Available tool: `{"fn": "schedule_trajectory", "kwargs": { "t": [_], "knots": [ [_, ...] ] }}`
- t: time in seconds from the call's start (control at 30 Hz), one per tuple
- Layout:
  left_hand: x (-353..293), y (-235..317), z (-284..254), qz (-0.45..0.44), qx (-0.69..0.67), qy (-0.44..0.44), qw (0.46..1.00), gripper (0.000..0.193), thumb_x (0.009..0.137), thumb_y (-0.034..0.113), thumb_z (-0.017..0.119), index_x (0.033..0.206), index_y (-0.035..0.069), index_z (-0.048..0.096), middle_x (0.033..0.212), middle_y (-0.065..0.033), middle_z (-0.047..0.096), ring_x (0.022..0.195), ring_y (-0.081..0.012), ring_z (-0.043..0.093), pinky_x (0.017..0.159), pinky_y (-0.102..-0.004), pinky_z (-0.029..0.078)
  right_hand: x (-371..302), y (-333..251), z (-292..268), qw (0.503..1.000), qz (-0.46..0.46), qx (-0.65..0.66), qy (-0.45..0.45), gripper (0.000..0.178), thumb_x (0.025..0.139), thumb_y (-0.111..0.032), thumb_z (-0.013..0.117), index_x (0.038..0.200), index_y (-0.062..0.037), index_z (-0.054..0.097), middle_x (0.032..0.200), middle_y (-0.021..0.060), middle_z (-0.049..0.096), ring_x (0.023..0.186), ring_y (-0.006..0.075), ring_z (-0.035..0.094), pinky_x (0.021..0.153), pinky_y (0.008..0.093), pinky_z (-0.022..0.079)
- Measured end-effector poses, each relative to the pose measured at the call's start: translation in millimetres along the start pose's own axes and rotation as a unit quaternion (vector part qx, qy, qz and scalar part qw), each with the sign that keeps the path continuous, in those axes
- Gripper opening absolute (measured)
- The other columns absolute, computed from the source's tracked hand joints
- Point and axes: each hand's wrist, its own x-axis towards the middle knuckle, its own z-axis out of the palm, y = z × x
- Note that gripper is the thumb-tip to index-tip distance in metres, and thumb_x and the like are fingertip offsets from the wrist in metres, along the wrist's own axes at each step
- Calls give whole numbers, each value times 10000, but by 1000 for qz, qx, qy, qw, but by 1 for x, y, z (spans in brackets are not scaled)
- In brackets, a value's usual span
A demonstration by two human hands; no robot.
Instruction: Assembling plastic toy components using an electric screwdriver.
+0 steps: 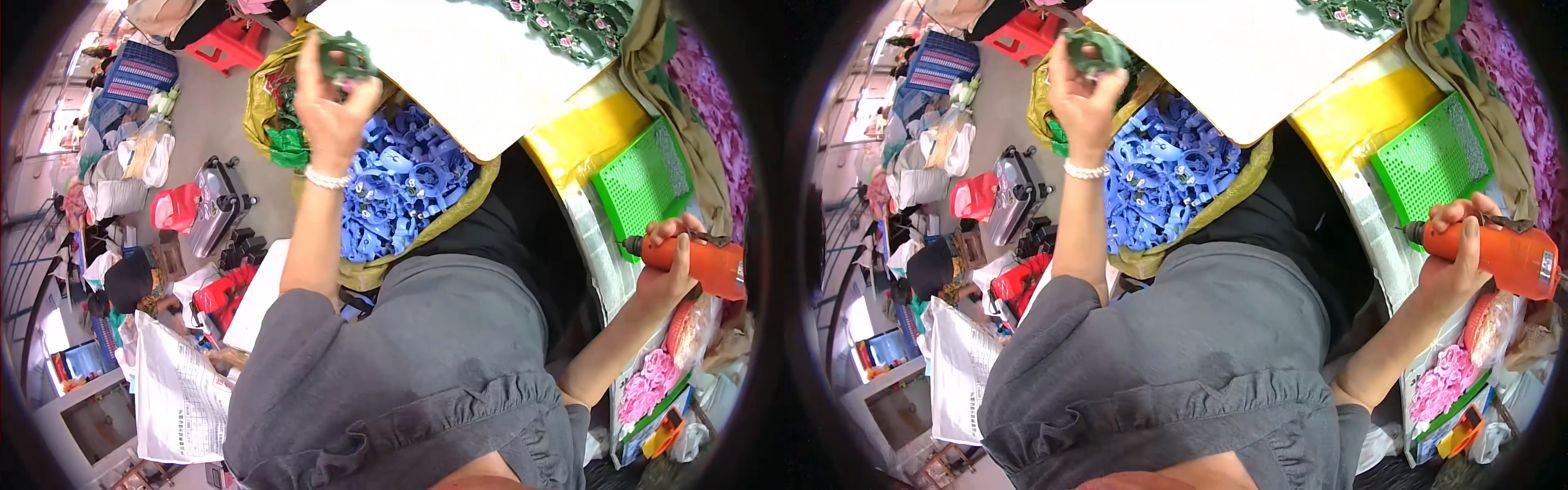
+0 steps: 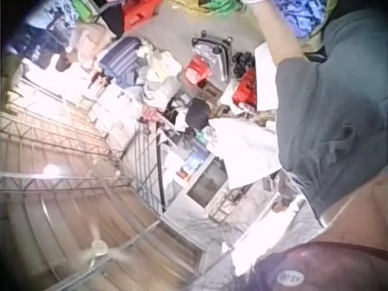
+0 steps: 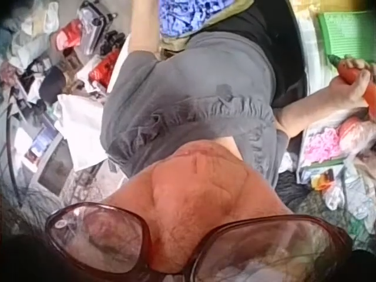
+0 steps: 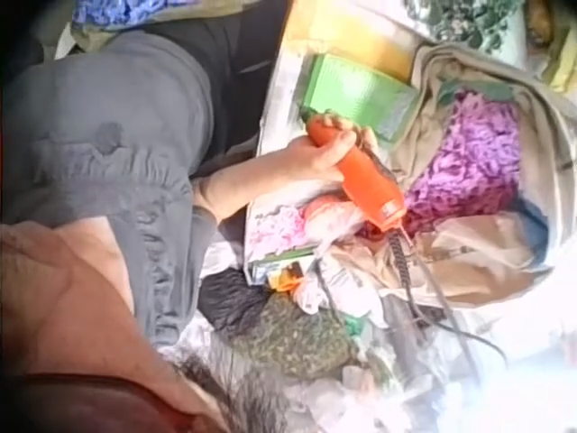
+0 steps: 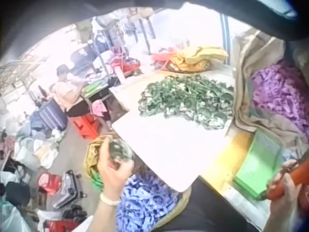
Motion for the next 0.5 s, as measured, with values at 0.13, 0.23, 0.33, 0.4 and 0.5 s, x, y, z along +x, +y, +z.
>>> {"fn": "schedule_trajectory", "kwargs": {
  "t": [0.13, 0.23, 0.33, 0.4, 0.5],
  "knots": [
    [32, -41, -51, 32, 397, 21, 917, 956, 667, 335, 775, 1380, -42, 262, 1341, -296, 355, 1245, -421, 342, 1042, -438, 284, -2, -4, 12, 1000, 7, -14, 12, 301, 848, -127, 567, 1101, 14, 486, 825, 100, 534, 687, 167, 498, 663, 317, 442],
    [28, -61, -58, -20, 410, -4, 912, 1011, 683, 366, 773, 1403, -48, 198, 1404, -281, 278, 1303, -402, 278, 1070, -423, 260, -2, -1, 19, 999, 12, -20, 30, 306, 850, -125, 571, 1114, -6, 475, 810, 101, 530, 681, 168, 512, 590, 265, 439],
    [13, -59, -37, -89, 331, -26, 939, 912, 694, 263, 774, 1386, -33, 258, 1276, -218, 410, 1103, -313, 477, 919, -374, 419, -7, 3, 17, 999, 27, -5, 43, 308, 848, -106, 567, 1118, -19, 447, 799, 100, 537, 676, 157, 521, 586, 261, 443],
    [7, -59, -20, -101, 279, -7, 955, 785, 712, 183, 756, 1351, 1, 336, 1244, -161, 439, 1010, -264, 539, 819, -369, 464, -7, 0, 18, 999, 13, -21, 34, 298, 846, -97, 570, 1106, -26, 443, 798, 96, 535, 670, 152, 518, 604, 270, 447],
    [12, -42, 6, -62, 225, 18, 972, 636, 723, 94, 725, 1276, 0, 425, 1230, -137, 453, 991, -243, 550, 809, -344, 470, -8, -1, 15, 999, 8, -18, 35, 305, 837, -99, 581, 1100, -30, 443, 793, 88, 531, 668, 148, 512, 623, 277, 448]
  ]
}}
